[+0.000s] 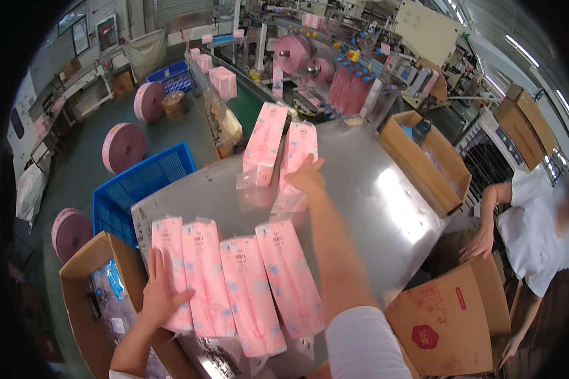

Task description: The person picks up several pink packages from a metal table and places them into a cardboard box before moving the box onto a conveyor belt.

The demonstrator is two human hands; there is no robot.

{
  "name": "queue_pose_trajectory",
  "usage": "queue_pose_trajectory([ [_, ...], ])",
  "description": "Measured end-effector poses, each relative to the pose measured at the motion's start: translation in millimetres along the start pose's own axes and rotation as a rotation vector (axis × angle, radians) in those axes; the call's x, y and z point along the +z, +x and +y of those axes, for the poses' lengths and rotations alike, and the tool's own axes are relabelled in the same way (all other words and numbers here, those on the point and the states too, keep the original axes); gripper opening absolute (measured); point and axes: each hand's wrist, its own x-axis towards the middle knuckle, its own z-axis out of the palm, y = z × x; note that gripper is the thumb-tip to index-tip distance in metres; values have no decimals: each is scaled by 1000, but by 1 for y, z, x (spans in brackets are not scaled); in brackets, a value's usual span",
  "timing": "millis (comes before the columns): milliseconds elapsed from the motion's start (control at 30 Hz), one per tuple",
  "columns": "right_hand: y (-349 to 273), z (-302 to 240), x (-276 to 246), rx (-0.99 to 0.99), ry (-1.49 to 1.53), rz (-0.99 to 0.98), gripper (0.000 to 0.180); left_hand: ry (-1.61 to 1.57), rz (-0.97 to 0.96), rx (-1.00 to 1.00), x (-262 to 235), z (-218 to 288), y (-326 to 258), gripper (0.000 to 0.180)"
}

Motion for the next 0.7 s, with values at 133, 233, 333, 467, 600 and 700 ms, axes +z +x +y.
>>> queue_pose_trajectory([
  [133,-73,65,-28,-180,-273,-222,103,-860,-81,-178,17,-50,7,92],
  [233,-159,109,-82,-176,-9,-767,88,-926,-689,-568,-7,-66,22,74],
  [333,-207,156,-62,231,536,-851,71,-953,-804,-564,6,-56,33,68],
  [467,-261,202,-53,456,1031,-569,63,-993,-772,-567,33,-24,41,65],
  [600,-335,262,-59,495,1283,-385,59,-1034,-763,-474,55,14,39,58],
  [700,-412,301,-99,576,1307,-180,54,-1056,-835,-275,69,65,34,55],
])
